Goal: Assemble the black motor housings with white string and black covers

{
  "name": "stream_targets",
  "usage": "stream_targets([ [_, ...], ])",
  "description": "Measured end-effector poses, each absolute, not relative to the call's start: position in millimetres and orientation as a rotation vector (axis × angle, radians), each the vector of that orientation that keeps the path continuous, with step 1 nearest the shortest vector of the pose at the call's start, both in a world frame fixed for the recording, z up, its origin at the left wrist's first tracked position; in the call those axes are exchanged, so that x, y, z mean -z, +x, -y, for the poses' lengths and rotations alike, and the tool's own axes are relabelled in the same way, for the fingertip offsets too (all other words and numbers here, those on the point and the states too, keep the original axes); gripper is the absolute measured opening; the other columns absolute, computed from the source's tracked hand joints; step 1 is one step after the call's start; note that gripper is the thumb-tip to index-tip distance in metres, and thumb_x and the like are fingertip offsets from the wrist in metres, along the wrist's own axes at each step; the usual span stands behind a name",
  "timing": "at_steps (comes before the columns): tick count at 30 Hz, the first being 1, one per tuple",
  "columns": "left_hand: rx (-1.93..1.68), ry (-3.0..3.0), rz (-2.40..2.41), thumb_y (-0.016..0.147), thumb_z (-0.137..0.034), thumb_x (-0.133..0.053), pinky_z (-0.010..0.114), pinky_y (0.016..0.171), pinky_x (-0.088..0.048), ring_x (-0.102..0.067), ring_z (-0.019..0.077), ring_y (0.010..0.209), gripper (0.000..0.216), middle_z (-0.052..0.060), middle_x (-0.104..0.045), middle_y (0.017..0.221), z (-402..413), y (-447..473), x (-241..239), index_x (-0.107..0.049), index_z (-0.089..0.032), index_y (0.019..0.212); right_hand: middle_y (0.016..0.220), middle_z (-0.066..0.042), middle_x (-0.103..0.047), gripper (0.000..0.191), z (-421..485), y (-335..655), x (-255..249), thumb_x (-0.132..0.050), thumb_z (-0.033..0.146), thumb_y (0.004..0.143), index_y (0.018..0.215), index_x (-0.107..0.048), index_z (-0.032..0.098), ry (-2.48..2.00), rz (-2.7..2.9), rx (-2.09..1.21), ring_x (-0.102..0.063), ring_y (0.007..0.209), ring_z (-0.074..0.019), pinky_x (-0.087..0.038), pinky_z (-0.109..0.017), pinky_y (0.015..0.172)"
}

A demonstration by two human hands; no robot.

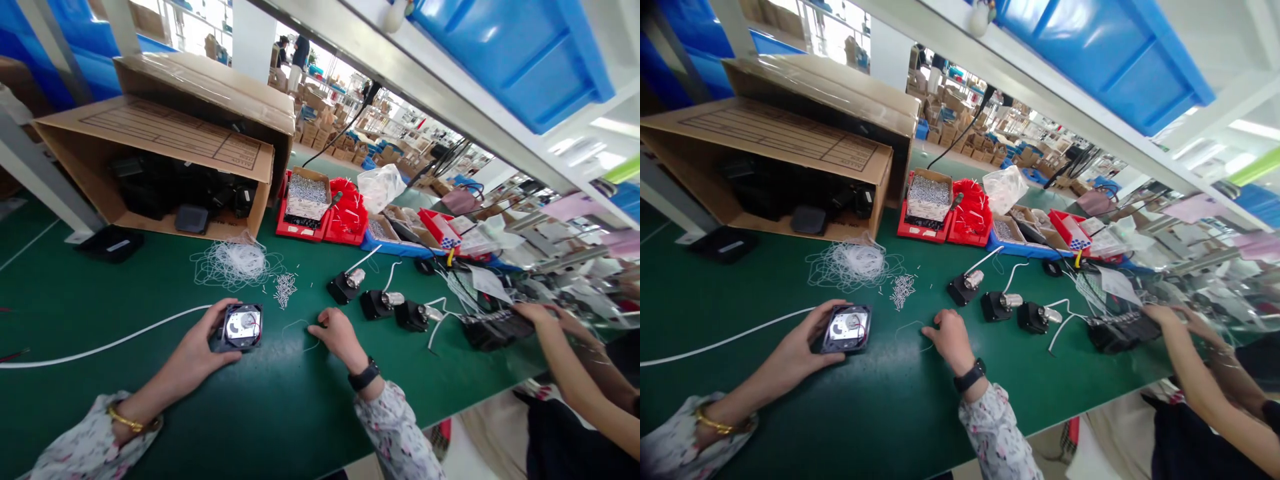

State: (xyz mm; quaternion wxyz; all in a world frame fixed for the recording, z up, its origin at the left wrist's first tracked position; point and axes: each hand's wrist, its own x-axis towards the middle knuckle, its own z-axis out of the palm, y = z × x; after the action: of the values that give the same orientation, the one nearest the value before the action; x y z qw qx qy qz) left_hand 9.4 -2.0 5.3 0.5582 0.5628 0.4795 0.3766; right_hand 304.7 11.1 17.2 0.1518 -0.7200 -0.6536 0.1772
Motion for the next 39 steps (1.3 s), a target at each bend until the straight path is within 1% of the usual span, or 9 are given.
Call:
stream_targets([
  [3, -0.908, 1.317, -1.105, 0.063, -0.019, -0.070, 0.046, 0.105, -0.034, -0.042, 0.0282, 0.122, 0.073, 0.009, -0.043, 0.132, 1.9, 16.4, -6.0, -0.035, -0.025, 0.127, 0.072, -0.006, -0.057, 0.015, -4.6, 289.9, -3.3, -0.066, 0.014, 0.067, 0.063, -0.053, 0.018, -2.057, 1.980, -0.399, -0.051, 0.075, -0.0223, -0.037, -0.031, 0.066],
  [7, -0.902, 1.303, -1.049, 0.062, -0.014, -0.069, 0.044, 0.105, -0.033, -0.042, 0.0267, 0.122, 0.074, 0.009, -0.043, 0.132, 2.8, 21.9, -7.5, -0.035, -0.025, 0.127, 0.071, -0.004, -0.055, 0.015, -7.3, 285.2, -13.4, -0.049, 0.010, 0.078, 0.066, -0.046, 0.019, -1.935, 2.030, -0.432, -0.049, 0.071, -0.0196, -0.037, -0.030, 0.067],
  [11, -0.926, 1.266, -0.973, 0.060, -0.010, -0.069, 0.041, 0.103, -0.036, -0.043, 0.0253, 0.121, 0.076, 0.010, -0.043, 0.132, 4.6, 20.5, -10.8, -0.035, -0.023, 0.127, 0.073, -0.001, -0.053, 0.012, -13.7, 280.9, -63.0, -0.039, 0.015, 0.086, 0.076, -0.041, 0.020, -1.619, 2.085, -0.597, -0.049, 0.066, -0.0157, -0.038, -0.026, 0.062],
  [16, -0.957, 1.277, -0.916, 0.062, -0.010, -0.073, 0.039, 0.105, -0.033, -0.040, 0.0235, 0.124, 0.085, 0.010, -0.040, 0.136, 6.7, 15.6, -10.3, -0.030, -0.025, 0.133, 0.070, 0.000, -0.051, 0.012, -7.0, 253.0, -140.8, -0.043, 0.020, 0.088, 0.076, -0.043, 0.021, -1.402, 2.259, -0.643, -0.048, 0.064, -0.0152, -0.036, -0.026, 0.059],
  [19, -0.989, 1.304, -0.901, 0.061, -0.010, -0.075, 0.039, 0.106, -0.031, -0.037, 0.0239, 0.126, 0.090, 0.009, -0.037, 0.138, 6.8, 14.6, -9.5, -0.027, -0.027, 0.136, 0.069, 0.001, -0.052, 0.013, 6.0, 226.4, -164.1, -0.045, 0.021, 0.089, 0.076, -0.044, 0.022, -1.321, 2.328, -0.788, -0.048, 0.061, -0.0145, -0.035, -0.025, 0.055],
  [23, -1.007, 1.334, -0.902, 0.062, -0.013, -0.076, 0.040, 0.104, -0.034, -0.044, 0.0254, 0.121, 0.087, 0.011, -0.044, 0.133, 6.4, 14.7, -10.1, -0.029, -0.022, 0.135, 0.069, 0.003, -0.053, 0.013, 13.7, 188.7, -148.9, -0.049, 0.014, 0.086, 0.076, -0.044, 0.021, -1.244, 2.392, -0.999, -0.048, 0.059, -0.0121, -0.032, -0.023, 0.053],
  [29, -0.993, 1.409, -0.969, 0.059, -0.013, -0.077, 0.041, 0.102, -0.034, -0.045, 0.0260, 0.117, 0.083, 0.009, -0.047, 0.129, 5.5, 13.9, -10.0, -0.035, -0.022, 0.130, 0.067, 0.004, -0.050, 0.018, -9.8, 168.7, -105.3, -0.047, 0.004, 0.082, 0.073, -0.041, 0.019, -1.255, 2.442, -0.957, -0.045, 0.059, -0.0107, -0.030, -0.022, 0.056],
  [36, -0.991, 1.329, -0.943, 0.056, -0.009, -0.078, 0.041, 0.103, -0.033, -0.045, 0.0252, 0.119, 0.083, 0.008, -0.048, 0.129, 5.0, 15.7, -9.6, -0.037, -0.022, 0.127, 0.067, 0.005, -0.051, 0.016, -22.1, 186.4, -122.2, -0.049, 0.007, 0.084, 0.075, -0.043, 0.019, -1.301, 2.408, -1.015, -0.048, 0.061, -0.0107, -0.032, -0.021, 0.057],
  [39, -0.984, 1.314, -0.927, 0.056, -0.011, -0.078, 0.041, 0.103, -0.033, -0.045, 0.0255, 0.119, 0.084, 0.009, -0.047, 0.130, 4.7, 15.1, -9.6, -0.036, -0.021, 0.129, 0.065, 0.006, -0.051, 0.016, -27.0, 187.9, -114.9, -0.049, 0.006, 0.083, 0.075, -0.043, 0.020, -1.318, 2.423, -0.999, -0.048, 0.059, -0.0109, -0.032, -0.022, 0.056],
])
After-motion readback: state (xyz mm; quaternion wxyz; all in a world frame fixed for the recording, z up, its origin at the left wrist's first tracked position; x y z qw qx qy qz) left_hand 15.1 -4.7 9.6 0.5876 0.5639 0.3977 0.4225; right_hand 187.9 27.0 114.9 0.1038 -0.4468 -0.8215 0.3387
